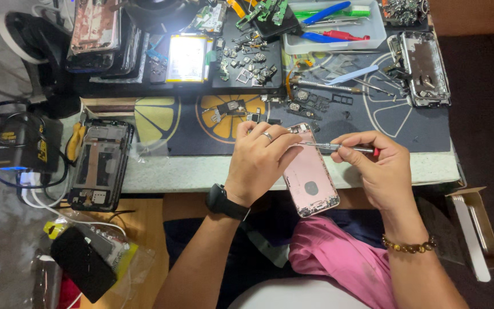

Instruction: The person uses a small screwdriver to remove screws from the back of a pink smartphone and then uses tweezers to lift and remove a small internal component. The removed parts are placed on the workbench among other disassembled phone parts.

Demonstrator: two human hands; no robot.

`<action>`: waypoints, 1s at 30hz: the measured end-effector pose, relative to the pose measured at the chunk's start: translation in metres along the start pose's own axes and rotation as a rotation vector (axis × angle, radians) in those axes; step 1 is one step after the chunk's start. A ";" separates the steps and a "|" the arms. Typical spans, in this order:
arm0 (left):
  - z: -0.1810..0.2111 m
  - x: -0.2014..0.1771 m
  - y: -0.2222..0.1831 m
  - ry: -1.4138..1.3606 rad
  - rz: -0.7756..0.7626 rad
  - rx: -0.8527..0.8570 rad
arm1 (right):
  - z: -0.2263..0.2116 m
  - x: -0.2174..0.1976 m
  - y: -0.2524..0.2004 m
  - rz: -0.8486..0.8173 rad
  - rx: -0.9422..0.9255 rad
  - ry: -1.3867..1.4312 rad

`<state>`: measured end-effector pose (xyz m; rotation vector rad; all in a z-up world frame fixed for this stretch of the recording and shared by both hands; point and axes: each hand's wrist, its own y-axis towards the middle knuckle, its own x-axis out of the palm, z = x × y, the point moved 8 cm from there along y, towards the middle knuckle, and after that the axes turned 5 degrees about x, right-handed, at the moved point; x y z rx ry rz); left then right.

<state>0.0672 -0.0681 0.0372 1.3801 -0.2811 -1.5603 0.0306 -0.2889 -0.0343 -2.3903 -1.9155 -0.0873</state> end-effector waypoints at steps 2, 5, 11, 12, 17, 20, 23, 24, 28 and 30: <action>-0.001 0.001 -0.001 0.002 0.000 -0.010 | 0.001 0.001 0.000 0.003 0.012 0.012; -0.002 0.002 -0.002 0.023 0.007 -0.015 | 0.003 -0.001 0.001 0.031 0.019 0.029; -0.010 0.002 -0.004 -0.003 0.042 -0.098 | 0.008 -0.010 0.006 0.110 -0.079 0.056; -0.012 0.001 -0.003 -0.022 0.044 -0.119 | 0.010 -0.009 0.007 0.115 -0.087 0.039; -0.015 -0.001 0.001 -0.001 0.073 -0.148 | 0.012 -0.010 0.007 0.083 -0.100 -0.006; -0.021 0.009 0.010 0.065 0.065 -0.135 | 0.012 -0.011 0.007 0.067 -0.095 0.023; -0.026 0.025 0.026 0.115 0.042 -0.085 | 0.012 -0.013 0.003 0.068 -0.085 -0.030; -0.030 0.028 0.035 0.137 0.038 -0.056 | 0.012 -0.012 0.004 0.076 -0.086 -0.076; -0.038 0.044 0.053 0.225 0.019 0.004 | 0.018 -0.016 0.003 0.092 -0.119 -0.164; -0.040 0.053 0.054 0.291 -0.010 0.048 | 0.021 -0.017 0.003 0.072 -0.111 -0.118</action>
